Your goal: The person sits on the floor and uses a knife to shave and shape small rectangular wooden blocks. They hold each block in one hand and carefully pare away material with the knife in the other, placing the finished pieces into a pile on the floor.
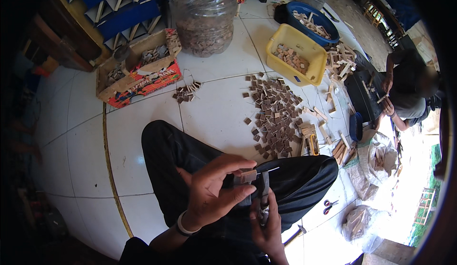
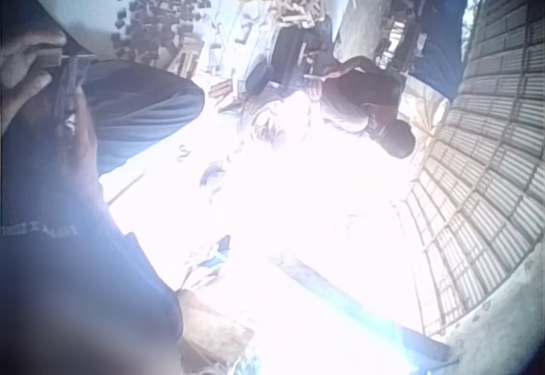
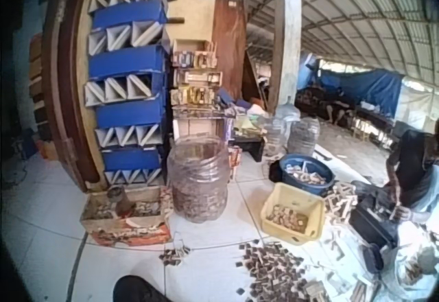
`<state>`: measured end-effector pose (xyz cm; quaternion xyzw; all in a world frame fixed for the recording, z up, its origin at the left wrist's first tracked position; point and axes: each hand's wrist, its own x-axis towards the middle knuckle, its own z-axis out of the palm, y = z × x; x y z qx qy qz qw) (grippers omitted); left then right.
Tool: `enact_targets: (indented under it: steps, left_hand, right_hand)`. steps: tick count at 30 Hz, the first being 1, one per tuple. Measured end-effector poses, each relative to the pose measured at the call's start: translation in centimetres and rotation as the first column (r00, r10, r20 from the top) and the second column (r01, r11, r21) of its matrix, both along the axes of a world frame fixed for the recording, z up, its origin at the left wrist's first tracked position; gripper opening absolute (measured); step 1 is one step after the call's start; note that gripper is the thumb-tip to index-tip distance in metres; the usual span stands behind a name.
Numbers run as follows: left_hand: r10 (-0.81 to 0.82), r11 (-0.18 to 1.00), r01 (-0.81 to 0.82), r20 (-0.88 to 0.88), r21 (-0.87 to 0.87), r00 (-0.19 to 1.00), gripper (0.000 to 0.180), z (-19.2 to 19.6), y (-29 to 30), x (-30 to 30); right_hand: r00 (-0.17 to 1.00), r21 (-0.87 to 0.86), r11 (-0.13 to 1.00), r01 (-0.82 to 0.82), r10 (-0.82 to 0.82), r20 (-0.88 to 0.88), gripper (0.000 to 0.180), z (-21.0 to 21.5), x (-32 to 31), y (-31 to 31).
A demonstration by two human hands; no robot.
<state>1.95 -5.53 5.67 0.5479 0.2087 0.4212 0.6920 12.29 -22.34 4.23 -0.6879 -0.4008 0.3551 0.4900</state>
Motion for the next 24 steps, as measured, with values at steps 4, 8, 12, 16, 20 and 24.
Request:
enact_targets:
  steps: [4, 8, 12, 16, 20, 24]
  left_hand:
    - [-0.08, 0.997, 0.081, 0.275, 0.008, 0.958, 0.038, -2.5, 0.5, 1.0]
    - [-0.098, 0.993, 0.074, 0.317, 0.088, 0.943, 0.036, -3.7, 1.4, 0.5]
    - [0.129, 0.915, -0.111, -0.022, 0.388, 0.991, 0.028, -2.2, 1.2, -0.9]
    - [0.241, 0.857, -0.153, -0.12, 0.492, 0.963, 0.029, -1.3, 1.0, -0.8]
    - [0.263, 0.85, -0.152, -0.155, 0.504, 0.952, 0.03, -1.6, 0.8, -0.8]
    - [0.254, 0.863, -0.159, -0.14, 0.48, 0.957, 0.031, -1.7, 0.8, -0.9]
  right_hand:
    - [0.973, -0.066, 0.996, -0.053, 0.037, -0.228, 0.067, 1.4, 0.1, 0.0]
    - [0.958, -0.093, 0.992, -0.08, 0.051, -0.281, 0.067, 1.9, -0.4, 0.1]
    - [0.949, -0.07, 0.998, -0.001, 0.023, 0.316, 0.075, 0.6, -1.3, 1.0]
    - [0.822, -0.083, 0.996, 0.033, 0.02, 0.569, 0.085, -0.6, -1.1, 1.7]
    - [0.873, -0.132, 0.989, 0.059, 0.013, 0.487, 0.087, -0.4, -1.2, 1.7]
    - [0.877, -0.161, 0.985, 0.068, 0.018, 0.48, 0.088, 0.3, -1.2, 1.9]
